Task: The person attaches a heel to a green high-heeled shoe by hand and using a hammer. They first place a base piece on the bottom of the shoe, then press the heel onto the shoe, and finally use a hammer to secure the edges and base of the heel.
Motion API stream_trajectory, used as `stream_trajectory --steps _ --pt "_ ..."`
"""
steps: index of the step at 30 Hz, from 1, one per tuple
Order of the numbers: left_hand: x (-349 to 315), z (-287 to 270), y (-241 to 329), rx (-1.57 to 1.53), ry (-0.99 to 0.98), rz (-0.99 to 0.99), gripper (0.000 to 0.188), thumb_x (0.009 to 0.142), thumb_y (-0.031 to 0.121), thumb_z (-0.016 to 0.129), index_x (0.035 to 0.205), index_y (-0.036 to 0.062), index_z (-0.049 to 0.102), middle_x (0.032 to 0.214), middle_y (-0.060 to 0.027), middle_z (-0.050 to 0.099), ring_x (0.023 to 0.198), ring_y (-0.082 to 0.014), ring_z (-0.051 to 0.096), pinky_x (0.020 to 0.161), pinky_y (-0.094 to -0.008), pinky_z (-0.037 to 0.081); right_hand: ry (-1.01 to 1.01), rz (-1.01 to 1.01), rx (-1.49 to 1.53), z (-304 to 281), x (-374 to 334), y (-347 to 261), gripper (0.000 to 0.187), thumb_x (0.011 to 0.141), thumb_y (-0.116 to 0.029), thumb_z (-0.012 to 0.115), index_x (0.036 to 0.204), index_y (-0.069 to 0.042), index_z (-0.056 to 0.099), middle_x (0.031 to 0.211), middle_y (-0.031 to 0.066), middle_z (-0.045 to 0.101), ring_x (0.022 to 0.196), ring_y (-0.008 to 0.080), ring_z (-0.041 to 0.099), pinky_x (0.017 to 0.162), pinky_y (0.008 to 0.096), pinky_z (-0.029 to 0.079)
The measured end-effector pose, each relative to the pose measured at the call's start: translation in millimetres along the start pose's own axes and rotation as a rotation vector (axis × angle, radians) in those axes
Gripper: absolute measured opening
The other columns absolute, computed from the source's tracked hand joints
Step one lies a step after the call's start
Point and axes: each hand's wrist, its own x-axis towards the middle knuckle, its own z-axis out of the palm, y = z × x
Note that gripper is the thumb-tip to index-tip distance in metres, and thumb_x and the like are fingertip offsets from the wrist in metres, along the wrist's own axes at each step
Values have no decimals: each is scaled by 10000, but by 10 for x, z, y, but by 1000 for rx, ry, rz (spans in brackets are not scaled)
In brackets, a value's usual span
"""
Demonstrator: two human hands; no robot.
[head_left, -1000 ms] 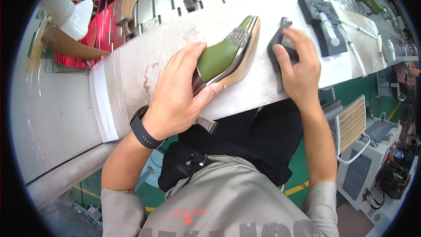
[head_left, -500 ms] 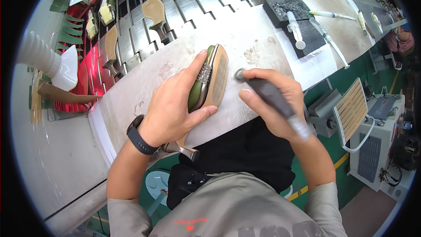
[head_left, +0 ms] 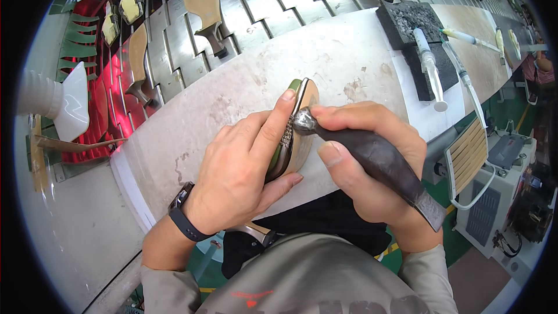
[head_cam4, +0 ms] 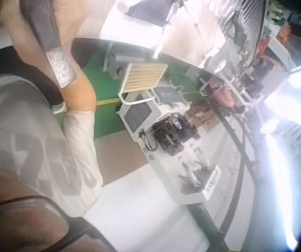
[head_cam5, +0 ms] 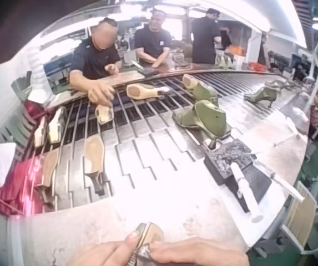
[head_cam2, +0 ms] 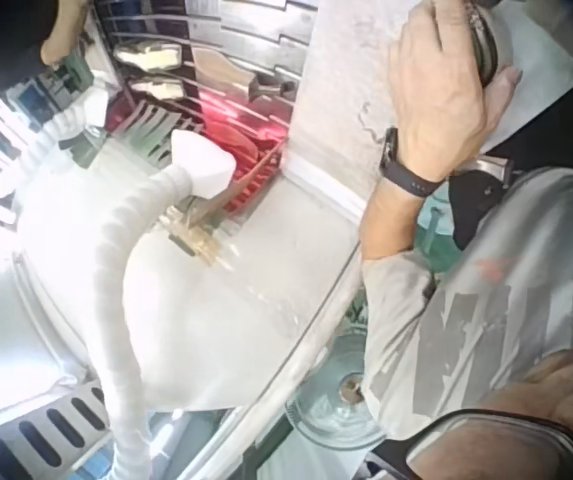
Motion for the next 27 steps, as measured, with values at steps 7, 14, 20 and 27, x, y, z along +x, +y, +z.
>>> stream_trajectory --steps 7,14,20,27 --pt "7 -11 -80 -41 -29 -38 1172 689 141 940 1662 -28 309 1283 -237 650 1056 -431 654 920 -486 524 -9 341 552 -9 -160 148 207 1008 -59 676 1182 51 698 1201 199 768 1164 219 711 1050 367 536" --pt "-47 -3 -24 0 2 -13 1184 676 149 948 1666 -10 317 1262 -205 650 1064 -382 651 883 -445 500 -176 19 -35 -34 12 -199 290 936 -47 789 1201 30 702 1139 210 771 1050 254 774 935 349 601" --pt "-63 -37 -70 -23 -1 -50 1197 674 152 950 1666 -22 302 1233 -183 653 1014 -368 646 848 -444 480 5 380 344 1 -59 -86 272 993 -88 679 1201 87 685 1191 219 776 1082 238 752 984 346 570" --pt "-122 -39 -77 -82 47 -42 1204 656 159 960 1640 -71 306 1176 -176 650 991 -367 640 847 -443 476 -21 299 168 76 -72 -283 275 972 -77 718 1195 74 664 1261 276 733 1195 307 718 1085 411 538"
